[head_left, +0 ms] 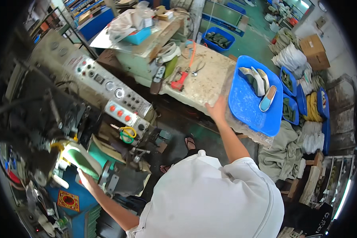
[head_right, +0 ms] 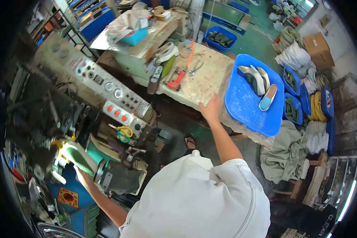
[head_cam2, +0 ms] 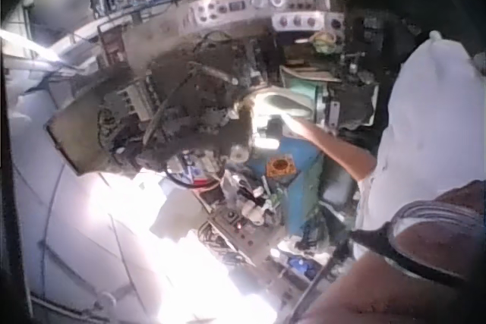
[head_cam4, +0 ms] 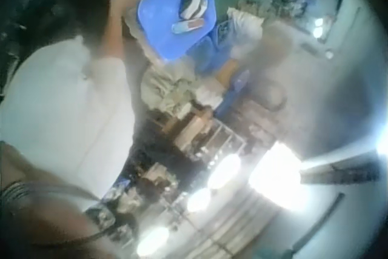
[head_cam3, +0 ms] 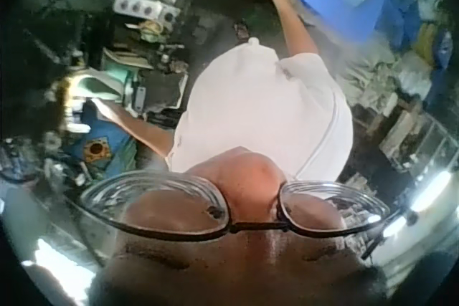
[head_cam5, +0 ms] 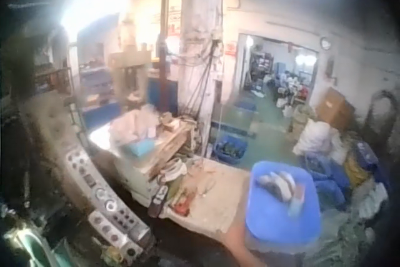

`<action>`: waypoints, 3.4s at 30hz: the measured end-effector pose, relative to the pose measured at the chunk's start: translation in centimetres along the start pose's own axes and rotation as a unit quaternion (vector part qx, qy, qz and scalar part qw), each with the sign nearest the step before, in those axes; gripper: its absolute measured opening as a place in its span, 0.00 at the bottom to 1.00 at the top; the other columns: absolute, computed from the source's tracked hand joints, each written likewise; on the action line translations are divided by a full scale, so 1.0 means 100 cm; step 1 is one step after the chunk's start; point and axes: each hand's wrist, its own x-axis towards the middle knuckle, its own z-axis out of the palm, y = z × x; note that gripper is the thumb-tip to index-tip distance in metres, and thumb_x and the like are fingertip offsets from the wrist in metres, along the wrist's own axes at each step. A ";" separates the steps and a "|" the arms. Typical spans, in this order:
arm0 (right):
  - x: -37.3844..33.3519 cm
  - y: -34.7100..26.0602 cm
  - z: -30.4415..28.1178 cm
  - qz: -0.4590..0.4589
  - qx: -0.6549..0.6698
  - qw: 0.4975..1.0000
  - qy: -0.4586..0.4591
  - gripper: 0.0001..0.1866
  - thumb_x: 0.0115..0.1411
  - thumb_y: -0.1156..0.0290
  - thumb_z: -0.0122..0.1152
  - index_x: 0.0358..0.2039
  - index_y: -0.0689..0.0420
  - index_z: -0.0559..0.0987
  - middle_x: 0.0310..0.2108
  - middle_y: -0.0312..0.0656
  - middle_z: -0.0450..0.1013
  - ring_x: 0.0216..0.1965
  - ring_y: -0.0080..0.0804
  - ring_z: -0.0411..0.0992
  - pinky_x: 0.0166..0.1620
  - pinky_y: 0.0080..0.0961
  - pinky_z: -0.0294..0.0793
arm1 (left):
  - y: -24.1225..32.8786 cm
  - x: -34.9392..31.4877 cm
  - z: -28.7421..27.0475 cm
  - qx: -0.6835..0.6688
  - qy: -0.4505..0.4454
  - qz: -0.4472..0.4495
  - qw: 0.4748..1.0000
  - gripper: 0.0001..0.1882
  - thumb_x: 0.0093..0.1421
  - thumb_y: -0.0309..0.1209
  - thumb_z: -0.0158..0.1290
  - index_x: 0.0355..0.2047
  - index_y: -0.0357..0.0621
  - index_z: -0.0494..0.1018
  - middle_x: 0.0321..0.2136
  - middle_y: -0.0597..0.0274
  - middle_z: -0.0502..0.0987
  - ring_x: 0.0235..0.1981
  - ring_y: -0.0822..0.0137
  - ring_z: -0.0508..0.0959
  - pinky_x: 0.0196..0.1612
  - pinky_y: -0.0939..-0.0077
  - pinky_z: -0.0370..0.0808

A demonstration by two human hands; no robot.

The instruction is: The person assembles shoes by taking shoe lasts and uppers from a basin, fitting the uppers onto the lasts by hand, pressing them into a lasting machine, and placing the finished shoes into a basket.

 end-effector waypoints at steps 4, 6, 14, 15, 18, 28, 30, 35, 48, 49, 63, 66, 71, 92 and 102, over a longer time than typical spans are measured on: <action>0.074 0.109 -0.016 0.079 -0.021 0.997 0.003 0.54 0.51 0.60 0.77 0.68 0.75 0.57 0.70 0.69 0.57 0.72 0.63 0.56 0.73 0.45 0.58 | 0.055 -0.058 0.067 0.275 0.051 0.119 0.953 0.37 0.68 0.49 0.58 0.68 0.36 0.66 0.63 0.41 0.72 0.61 0.45 0.74 0.63 0.56 0.71; 0.108 0.147 0.000 0.095 -0.016 0.995 0.023 0.43 0.50 0.67 0.74 0.64 0.70 0.66 0.59 0.70 0.70 0.61 0.66 0.70 0.64 0.50 0.69 | 0.039 -0.057 0.067 0.422 0.139 0.135 0.886 0.38 0.65 0.51 0.61 0.66 0.39 0.67 0.57 0.38 0.76 0.56 0.40 0.79 0.57 0.51 0.77; 0.094 0.066 0.032 0.140 0.033 0.986 -0.086 0.38 0.50 0.70 0.64 0.62 0.72 0.68 0.39 0.68 0.79 0.43 0.67 0.79 0.48 0.53 0.80 | 0.040 -0.050 0.066 0.441 0.161 0.108 0.876 0.38 0.61 0.52 0.65 0.62 0.37 0.71 0.53 0.41 0.80 0.53 0.44 0.81 0.55 0.54 0.78; 0.082 0.059 0.054 0.102 0.032 0.991 -0.080 0.42 0.48 0.67 0.68 0.62 0.74 0.66 0.36 0.68 0.80 0.40 0.66 0.80 0.45 0.52 0.81 | 0.043 -0.049 0.067 0.455 0.161 0.101 0.870 0.38 0.61 0.52 0.66 0.61 0.36 0.71 0.53 0.41 0.80 0.53 0.44 0.81 0.55 0.55 0.78; 0.058 -0.013 0.065 0.090 0.112 0.964 -0.222 0.57 0.49 0.60 0.70 0.71 0.78 0.52 0.65 0.77 0.61 0.57 0.68 0.73 0.62 0.46 0.74 | 0.031 -0.046 0.049 0.438 0.160 0.157 0.871 0.41 0.60 0.56 0.66 0.59 0.33 0.72 0.52 0.40 0.80 0.52 0.44 0.81 0.54 0.54 0.78; 0.166 0.055 0.032 0.081 -0.088 0.977 0.175 0.38 0.57 0.61 0.71 0.59 0.73 0.65 0.56 0.63 0.67 0.60 0.61 0.66 0.62 0.54 0.65 | 0.041 -0.061 0.057 0.476 0.173 0.111 0.855 0.39 0.60 0.56 0.65 0.59 0.36 0.73 0.52 0.41 0.80 0.52 0.45 0.81 0.55 0.55 0.77; 0.199 0.074 0.008 0.188 -0.125 0.966 0.126 0.34 0.57 0.61 0.71 0.54 0.70 0.66 0.54 0.61 0.68 0.57 0.60 0.69 0.56 0.54 0.71 | 0.042 -0.060 0.058 0.481 0.188 0.094 0.851 0.39 0.60 0.56 0.65 0.59 0.37 0.73 0.52 0.42 0.80 0.52 0.44 0.81 0.55 0.55 0.76; 0.215 0.125 0.022 0.210 0.045 0.973 0.088 0.31 0.54 0.66 0.77 0.51 0.66 0.70 0.49 0.65 0.76 0.52 0.66 0.76 0.56 0.51 0.75 | 0.040 -0.057 0.056 0.468 0.177 0.115 0.858 0.39 0.60 0.56 0.66 0.59 0.38 0.73 0.51 0.43 0.81 0.52 0.45 0.81 0.56 0.55 0.76; 0.101 0.140 0.089 0.097 0.144 0.965 -0.198 0.16 0.51 0.75 0.78 0.37 0.64 0.80 0.32 0.45 0.79 0.32 0.31 0.77 0.37 0.29 0.77 | 0.034 -0.066 0.064 0.494 0.174 0.146 0.839 0.32 0.60 0.42 0.66 0.61 0.45 0.71 0.53 0.43 0.78 0.53 0.41 0.79 0.54 0.55 0.78; 0.093 0.122 0.084 0.122 0.110 0.955 -0.248 0.16 0.51 0.74 0.78 0.37 0.65 0.80 0.36 0.48 0.80 0.35 0.36 0.78 0.40 0.33 0.78 | 0.029 -0.069 0.060 0.496 0.183 0.184 0.828 0.31 0.60 0.39 0.65 0.62 0.45 0.71 0.54 0.44 0.77 0.52 0.41 0.79 0.55 0.54 0.77; -0.057 -0.201 0.078 -0.256 0.247 0.913 -0.200 0.27 0.64 0.73 0.68 0.62 0.62 0.71 0.58 0.50 0.70 0.57 0.41 0.73 0.56 0.34 0.77 | 0.015 -0.055 0.061 0.620 0.101 0.378 0.680 0.19 0.66 0.35 0.56 0.55 0.40 0.77 0.43 0.30 0.76 0.45 0.32 0.77 0.49 0.49 0.77; -0.141 -0.286 0.088 -0.236 0.346 0.824 -0.382 0.22 0.66 0.73 0.66 0.59 0.63 0.74 0.54 0.46 0.74 0.51 0.34 0.78 0.54 0.29 0.78 | -0.018 -0.046 0.066 0.622 0.092 0.323 0.707 0.22 0.66 0.33 0.51 0.59 0.52 0.78 0.51 0.19 0.74 0.54 0.31 0.76 0.56 0.45 0.74; -0.225 -0.360 0.100 -0.172 0.401 0.700 -0.565 0.15 0.70 0.76 0.61 0.55 0.65 0.75 0.48 0.45 0.78 0.47 0.30 0.80 0.52 0.25 0.80 | -0.001 -0.049 0.080 0.514 0.177 0.312 0.779 0.28 0.67 0.42 0.57 0.55 0.26 0.75 0.49 0.22 0.76 0.50 0.33 0.77 0.54 0.52 0.75; -0.254 -0.457 0.084 -0.028 0.474 0.346 -0.809 0.23 0.77 0.51 0.49 0.56 0.59 0.74 0.47 0.42 0.77 0.50 0.33 0.78 0.57 0.36 0.77 | 0.006 -0.164 -0.010 -0.266 -0.166 -0.068 0.947 0.27 0.76 0.44 0.51 0.65 0.38 0.69 0.50 0.68 0.79 0.48 0.79 0.75 0.53 0.76 0.74; -0.265 -0.426 0.018 -0.327 0.424 0.407 -0.740 0.19 0.70 0.62 0.65 0.55 0.60 0.80 0.51 0.39 0.78 0.51 0.23 0.74 0.55 0.23 0.72 | 0.154 -0.184 0.024 -0.024 -0.008 0.288 0.957 0.35 0.77 0.46 0.43 0.74 0.32 0.54 0.69 0.43 0.67 0.67 0.53 0.71 0.69 0.64 0.64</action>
